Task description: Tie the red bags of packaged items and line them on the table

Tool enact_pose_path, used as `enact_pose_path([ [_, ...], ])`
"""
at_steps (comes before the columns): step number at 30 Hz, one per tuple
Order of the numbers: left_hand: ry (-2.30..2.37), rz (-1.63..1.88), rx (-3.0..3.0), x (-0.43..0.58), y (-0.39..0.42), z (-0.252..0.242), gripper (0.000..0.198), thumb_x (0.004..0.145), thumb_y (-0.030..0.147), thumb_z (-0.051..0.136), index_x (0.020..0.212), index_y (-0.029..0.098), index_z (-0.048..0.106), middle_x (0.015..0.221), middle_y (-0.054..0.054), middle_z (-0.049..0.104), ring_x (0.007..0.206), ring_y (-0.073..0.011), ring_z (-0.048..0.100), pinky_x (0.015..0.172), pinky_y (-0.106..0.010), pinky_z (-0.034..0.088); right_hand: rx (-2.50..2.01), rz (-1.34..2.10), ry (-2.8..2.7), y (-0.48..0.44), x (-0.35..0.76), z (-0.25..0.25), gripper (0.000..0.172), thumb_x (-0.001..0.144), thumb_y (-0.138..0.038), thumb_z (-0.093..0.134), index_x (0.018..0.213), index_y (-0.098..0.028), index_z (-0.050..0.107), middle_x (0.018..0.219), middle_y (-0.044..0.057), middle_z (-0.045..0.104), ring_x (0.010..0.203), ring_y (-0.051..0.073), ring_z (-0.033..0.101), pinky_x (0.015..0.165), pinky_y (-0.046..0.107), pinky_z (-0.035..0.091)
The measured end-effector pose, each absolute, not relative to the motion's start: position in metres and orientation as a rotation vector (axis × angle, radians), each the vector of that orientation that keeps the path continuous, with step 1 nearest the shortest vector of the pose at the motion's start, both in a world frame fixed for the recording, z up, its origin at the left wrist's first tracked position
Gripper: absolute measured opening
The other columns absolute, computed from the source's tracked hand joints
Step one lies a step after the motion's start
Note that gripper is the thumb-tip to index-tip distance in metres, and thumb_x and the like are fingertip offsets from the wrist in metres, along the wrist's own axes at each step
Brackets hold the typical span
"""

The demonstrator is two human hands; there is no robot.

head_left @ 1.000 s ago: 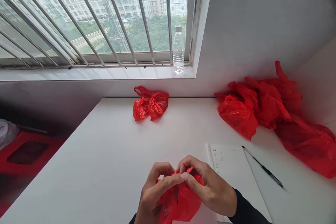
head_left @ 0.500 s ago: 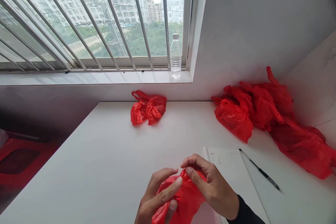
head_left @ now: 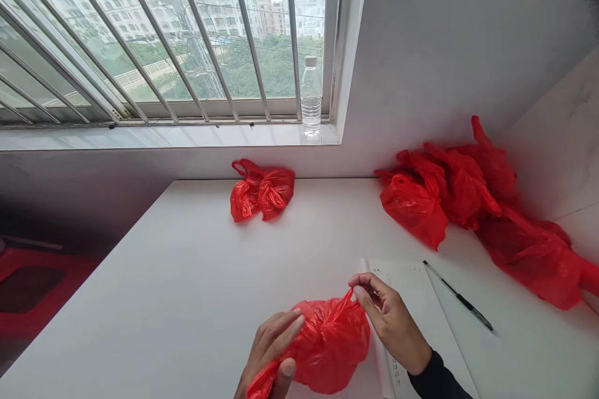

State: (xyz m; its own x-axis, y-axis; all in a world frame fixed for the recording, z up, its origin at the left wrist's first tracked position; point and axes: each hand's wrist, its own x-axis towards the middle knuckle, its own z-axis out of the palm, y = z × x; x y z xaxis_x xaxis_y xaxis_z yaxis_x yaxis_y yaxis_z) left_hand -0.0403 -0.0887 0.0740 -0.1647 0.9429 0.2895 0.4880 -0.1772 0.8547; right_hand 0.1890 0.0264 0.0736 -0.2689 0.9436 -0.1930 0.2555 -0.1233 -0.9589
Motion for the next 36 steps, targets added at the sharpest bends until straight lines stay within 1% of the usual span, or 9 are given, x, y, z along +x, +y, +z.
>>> enact_pose_path([
  [6,1.741,1.167,1.554,-0.052,-0.087,0.073,0.037,0.104,0.039,0.039,0.119,0.039,0.072,0.128,0.0,0.069,0.127,-0.0232,0.056,0.102,-0.038,0.053,-1.377,1.36,-1.421,0.026,0.196,0.072,0.034,0.098,-0.053,0.049,0.104,-0.023,0.064,0.094,0.002,0.061,0.091,0.02,0.058,0.084,0.03,0.046],
  [9,1.787,1.042,1.593,-0.058,-0.084,0.079,0.034,0.101,0.039,0.046,0.128,0.039,0.067,0.127,-0.004,0.066,0.119,-0.0236,0.061,0.094,-0.037,0.059,-1.346,1.381,-1.426,0.026,0.196,0.074,0.033,0.099,-0.052,0.048,0.109,-0.025,0.062,0.099,0.002,0.062,0.093,0.019,0.058,0.086,0.03,0.046],
  [13,1.736,0.922,1.813,-0.052,-0.079,0.085,0.054,0.093,0.04,0.064,0.145,0.04,0.051,0.129,-0.008,0.061,0.117,-0.0251,0.062,0.092,-0.037,0.06,-1.28,1.462,-1.415,0.023,0.193,0.073,0.033,0.099,-0.051,0.051,0.122,-0.027,0.057,0.11,0.002,0.06,0.103,0.019,0.057,0.095,0.031,0.046],
  [21,1.786,0.742,1.78,-0.054,-0.077,0.082,0.044,0.106,0.03,0.031,0.142,0.039,0.055,0.135,-0.005,0.062,0.123,-0.0213,0.058,0.098,-0.037,0.057,-1.274,1.458,-1.249,0.026,0.197,0.069,0.034,0.098,-0.053,0.051,0.113,-0.025,0.062,0.101,0.002,0.062,0.087,0.017,0.055,0.084,0.031,0.047],
  [26,1.727,0.78,2.073,-0.048,-0.07,0.083,0.056,0.099,0.036,0.053,0.153,0.035,0.039,0.138,-0.007,0.062,0.125,-0.0284,0.054,0.1,-0.044,0.053,-1.275,1.474,-1.291,0.027,0.197,0.075,0.037,0.099,-0.054,0.05,0.123,-0.028,0.061,0.108,0.002,0.064,0.101,0.019,0.059,0.092,0.032,0.048],
  [28,1.623,0.788,2.137,-0.041,-0.064,0.087,0.056,0.092,0.035,0.065,0.145,0.032,0.049,0.119,-0.007,0.07,0.108,-0.0286,0.061,0.092,-0.043,0.055,-1.254,1.524,-1.301,0.026,0.197,0.073,0.04,0.099,-0.054,0.05,0.13,-0.03,0.058,0.119,0.003,0.063,0.107,0.02,0.06,0.096,0.034,0.049],
  [31,1.632,0.807,2.067,-0.033,-0.052,0.096,0.014,0.095,0.024,0.058,0.106,0.027,0.066,0.081,-0.002,0.068,0.074,-0.0207,0.06,0.068,-0.034,0.054,-1.251,1.53,-1.264,0.025,0.203,0.065,0.042,0.099,-0.054,0.049,0.135,-0.033,0.053,0.135,0.004,0.058,0.12,0.022,0.056,0.099,0.037,0.051],
  [33,1.669,0.862,1.999,-0.031,-0.043,0.102,0.015,0.1,0.022,0.049,0.093,0.025,0.062,0.075,0.0,0.062,0.064,-0.017,0.057,0.059,-0.029,0.05,-1.268,1.51,-1.236,0.023,0.209,0.059,0.044,0.099,-0.055,0.05,0.137,-0.034,0.051,0.139,0.004,0.056,0.124,0.023,0.055,0.1,0.037,0.052],
  [36,1.708,0.974,1.895,-0.031,-0.024,0.11,0.016,0.103,0.024,0.043,0.097,0.024,0.058,0.079,0.001,0.062,0.065,-0.0136,0.059,0.058,-0.025,0.05,-1.312,1.487,-1.22,0.021,0.218,0.051,0.046,0.098,-0.056,0.051,0.138,-0.033,0.051,0.138,0.005,0.057,0.123,0.024,0.056,0.1,0.038,0.052],
])
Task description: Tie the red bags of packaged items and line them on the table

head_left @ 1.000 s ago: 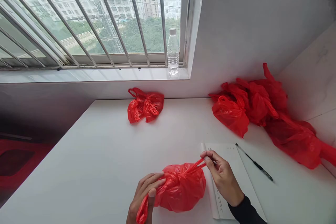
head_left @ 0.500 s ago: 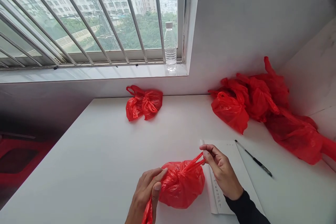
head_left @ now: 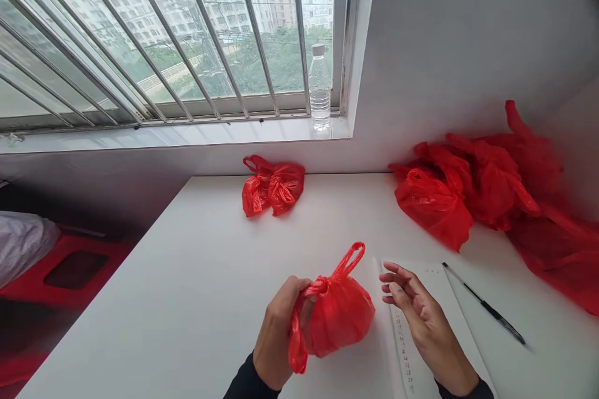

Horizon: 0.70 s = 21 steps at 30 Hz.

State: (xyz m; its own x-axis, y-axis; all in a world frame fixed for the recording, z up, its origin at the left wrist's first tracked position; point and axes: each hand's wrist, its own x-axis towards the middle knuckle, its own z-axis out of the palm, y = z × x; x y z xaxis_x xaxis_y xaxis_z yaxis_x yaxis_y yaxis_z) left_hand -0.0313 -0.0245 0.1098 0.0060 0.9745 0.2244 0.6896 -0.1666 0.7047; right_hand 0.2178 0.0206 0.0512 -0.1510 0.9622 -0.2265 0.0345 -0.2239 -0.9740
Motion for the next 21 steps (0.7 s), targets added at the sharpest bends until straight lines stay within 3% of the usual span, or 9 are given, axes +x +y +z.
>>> enact_pose_path([
  [8,1.906,1.285,1.795,-0.031,0.025,0.093,0.018,0.101,0.031,0.053,0.109,0.017,0.06,0.095,-0.002,0.065,0.081,-0.0165,0.065,0.073,-0.035,0.056,-1.362,1.449,-1.18,0.015,0.218,0.04,0.046,0.093,-0.057,0.057,0.129,-0.028,0.059,0.129,0.007,0.062,0.115,0.025,0.061,0.095,0.037,0.056],
  [11,1.896,1.23,1.891,-0.03,0.035,0.082,0.037,0.098,0.03,0.057,0.132,0.018,0.051,0.119,-0.009,0.063,0.108,-0.0241,0.063,0.091,-0.045,0.054,-1.358,1.433,-1.199,0.014,0.214,0.04,0.043,0.094,-0.056,0.057,0.125,-0.027,0.062,0.126,0.008,0.064,0.112,0.025,0.063,0.095,0.038,0.057],
  [15,1.901,1.107,2.043,-0.028,0.048,0.065,0.063,0.097,0.027,0.057,0.154,0.024,0.029,0.15,-0.014,0.045,0.137,-0.0305,0.044,0.11,-0.053,0.042,-1.332,1.456,-1.249,0.014,0.211,0.036,0.042,0.094,-0.055,0.055,0.124,-0.025,0.064,0.127,0.01,0.064,0.114,0.027,0.063,0.096,0.04,0.056],
  [17,1.922,1.038,2.116,-0.027,0.054,0.053,0.06,0.097,0.027,0.058,0.152,0.025,0.034,0.155,-0.014,0.04,0.14,-0.0335,0.042,0.11,-0.058,0.041,-1.328,1.481,-1.273,0.014,0.209,0.033,0.043,0.094,-0.055,0.056,0.124,-0.026,0.064,0.13,0.01,0.063,0.117,0.027,0.063,0.097,0.041,0.056],
  [21,1.985,0.885,2.221,-0.027,0.059,0.029,0.049,0.095,0.031,0.064,0.141,0.024,0.051,0.15,-0.011,0.048,0.132,-0.0332,0.051,0.106,-0.06,0.044,-1.349,1.509,-1.28,0.013,0.205,0.027,0.043,0.092,-0.056,0.058,0.122,-0.026,0.066,0.129,0.01,0.065,0.115,0.028,0.064,0.098,0.041,0.056],
])
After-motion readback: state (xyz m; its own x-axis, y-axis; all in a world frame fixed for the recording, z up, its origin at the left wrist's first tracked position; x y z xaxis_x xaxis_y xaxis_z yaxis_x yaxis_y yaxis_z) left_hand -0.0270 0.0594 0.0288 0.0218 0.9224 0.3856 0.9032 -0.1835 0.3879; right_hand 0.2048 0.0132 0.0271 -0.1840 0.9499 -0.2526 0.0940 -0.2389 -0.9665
